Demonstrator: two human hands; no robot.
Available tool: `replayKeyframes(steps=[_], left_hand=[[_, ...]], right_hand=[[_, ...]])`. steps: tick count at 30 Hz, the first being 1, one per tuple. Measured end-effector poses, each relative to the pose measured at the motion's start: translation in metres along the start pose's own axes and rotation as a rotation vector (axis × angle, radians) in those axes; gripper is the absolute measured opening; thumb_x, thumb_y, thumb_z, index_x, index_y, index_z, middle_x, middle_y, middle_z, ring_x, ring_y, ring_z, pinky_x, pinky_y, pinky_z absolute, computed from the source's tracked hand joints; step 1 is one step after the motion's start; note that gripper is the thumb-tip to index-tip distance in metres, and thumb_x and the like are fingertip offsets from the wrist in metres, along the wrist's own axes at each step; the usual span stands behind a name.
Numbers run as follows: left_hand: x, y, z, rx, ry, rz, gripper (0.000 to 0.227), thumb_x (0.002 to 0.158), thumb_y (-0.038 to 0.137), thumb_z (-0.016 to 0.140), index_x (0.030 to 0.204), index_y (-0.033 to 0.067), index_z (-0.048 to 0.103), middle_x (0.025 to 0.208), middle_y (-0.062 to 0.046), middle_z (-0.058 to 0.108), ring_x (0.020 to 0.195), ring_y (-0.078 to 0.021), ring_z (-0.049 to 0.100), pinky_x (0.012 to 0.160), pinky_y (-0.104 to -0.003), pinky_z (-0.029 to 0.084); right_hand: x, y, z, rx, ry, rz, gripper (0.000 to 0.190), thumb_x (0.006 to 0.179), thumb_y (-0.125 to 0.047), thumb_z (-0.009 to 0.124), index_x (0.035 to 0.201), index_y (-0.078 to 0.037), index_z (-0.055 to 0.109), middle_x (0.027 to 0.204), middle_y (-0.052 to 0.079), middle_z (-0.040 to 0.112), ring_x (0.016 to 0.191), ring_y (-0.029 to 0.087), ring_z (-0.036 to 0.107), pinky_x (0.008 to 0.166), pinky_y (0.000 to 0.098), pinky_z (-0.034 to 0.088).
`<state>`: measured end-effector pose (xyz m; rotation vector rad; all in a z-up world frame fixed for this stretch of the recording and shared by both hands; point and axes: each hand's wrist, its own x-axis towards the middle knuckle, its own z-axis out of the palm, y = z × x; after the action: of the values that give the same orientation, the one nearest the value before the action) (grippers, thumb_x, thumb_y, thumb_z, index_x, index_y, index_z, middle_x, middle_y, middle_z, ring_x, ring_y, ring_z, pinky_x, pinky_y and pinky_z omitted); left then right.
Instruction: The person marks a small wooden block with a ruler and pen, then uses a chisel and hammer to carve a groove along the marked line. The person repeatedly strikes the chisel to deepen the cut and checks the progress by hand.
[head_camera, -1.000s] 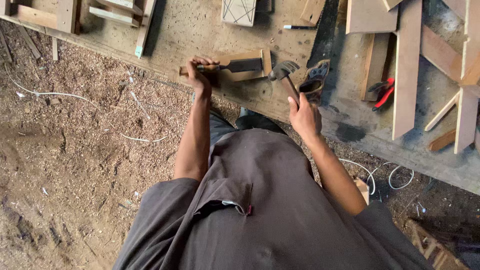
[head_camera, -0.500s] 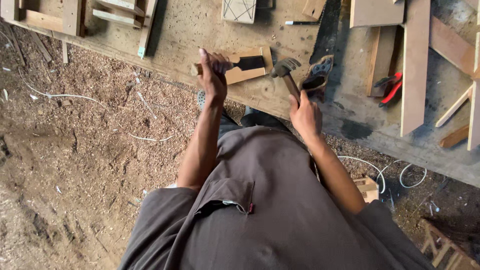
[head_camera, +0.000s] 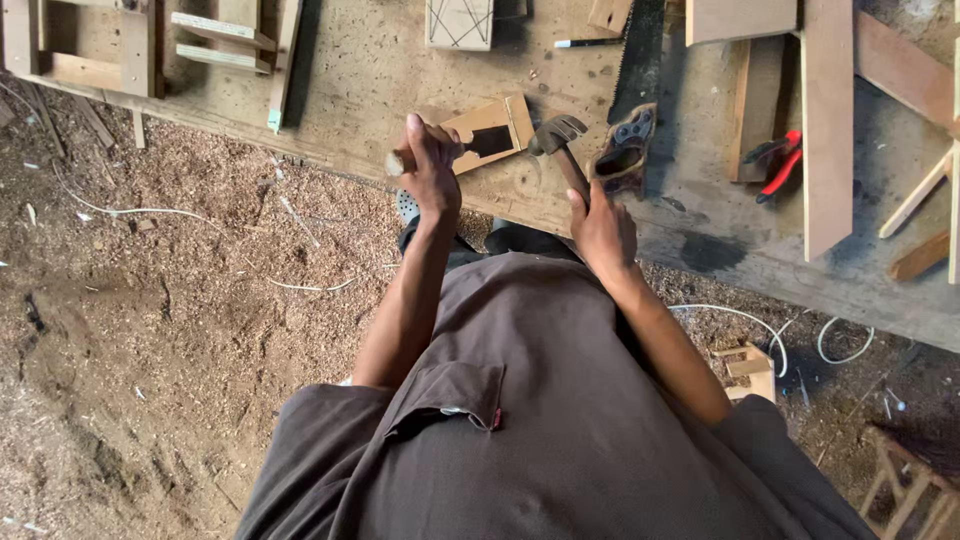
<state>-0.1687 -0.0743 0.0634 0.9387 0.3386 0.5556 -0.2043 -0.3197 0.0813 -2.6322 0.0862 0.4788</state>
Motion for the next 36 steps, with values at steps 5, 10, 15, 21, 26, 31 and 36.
replayKeyframes(steps=[5,10,15,21,26,31,36], left_hand=[[-0.016,-0.009,0.001,0.081,-0.028,0.034,0.05,0.113,0.029,0.047,0.07,0.0046,0.046,0.062,-0.004,0.045,0.058,-0.0139,0.042,0.053,-0.029,0.035],[-0.022,-0.014,-0.005,0.034,-0.045,0.072,0.049,0.116,0.029,0.046,0.072,0.0062,0.046,0.063,-0.001,0.044,0.059,-0.0121,0.043,0.056,-0.03,0.036],[-0.024,-0.018,0.003,0.142,-0.035,0.024,0.045,0.111,0.029,0.047,0.073,0.0042,0.052,0.067,-0.007,0.058,0.057,-0.0129,0.048,0.053,-0.027,0.039],[-0.04,0.001,0.025,0.595,-0.327,0.294,0.047,0.111,0.036,0.056,0.08,0.0,0.06,0.078,-0.01,0.068,0.07,-0.0141,0.062,0.064,-0.028,0.049],[-0.023,-0.001,0.041,0.832,-0.429,0.105,0.04,0.099,0.035,0.066,0.076,0.0022,0.064,0.063,-0.007,0.064,0.058,-0.0108,0.059,0.054,-0.027,0.044],[-0.002,-0.016,0.049,0.586,-0.708,0.069,0.043,0.106,0.044,0.062,0.083,0.0085,0.055,0.073,-0.002,0.059,0.063,-0.0106,0.054,0.055,-0.03,0.046],[0.011,-0.013,0.054,0.511,-0.969,0.061,0.051,0.105,0.062,0.053,0.089,0.0143,0.044,0.081,0.002,0.044,0.07,-0.0119,0.046,0.06,-0.031,0.042]], right_hand=[[0.0,0.0,-0.001,-0.003,-0.016,-0.005,0.053,0.104,-0.044,0.056,0.14,-0.005,0.059,0.094,0.034,0.07,0.087,0.055,0.067,0.075,0.0614,0.052],[0.0,0.0,0.001,-0.002,-0.044,0.037,0.054,0.104,-0.045,0.055,0.14,-0.005,0.059,0.095,0.034,0.07,0.09,0.055,0.067,0.078,0.061,0.052],[0.001,0.002,0.001,0.002,-0.013,0.018,0.053,0.104,-0.045,0.056,0.139,-0.005,0.059,0.098,0.035,0.069,0.091,0.055,0.066,0.079,0.06,0.052],[0.005,0.005,0.002,0.058,-0.032,0.004,0.047,0.104,-0.042,0.057,0.134,-0.005,0.061,0.094,0.032,0.07,0.089,0.052,0.067,0.076,0.0594,0.052],[0.014,0.012,-0.01,0.152,-0.129,-0.013,0.04,0.111,-0.043,0.051,0.104,-0.004,0.062,0.068,0.016,0.067,0.058,0.033,0.067,0.057,0.0505,0.052],[0.021,0.006,-0.054,0.344,0.083,-0.168,0.039,0.113,-0.04,0.055,0.093,-0.007,0.057,0.066,0.004,0.059,0.048,0.018,0.055,0.041,0.0377,0.044],[0.01,-0.009,-0.124,0.439,0.281,-0.444,0.041,0.121,-0.032,0.062,0.093,-0.002,0.053,0.073,0.003,0.058,0.064,0.014,0.057,0.057,0.0323,0.043]])
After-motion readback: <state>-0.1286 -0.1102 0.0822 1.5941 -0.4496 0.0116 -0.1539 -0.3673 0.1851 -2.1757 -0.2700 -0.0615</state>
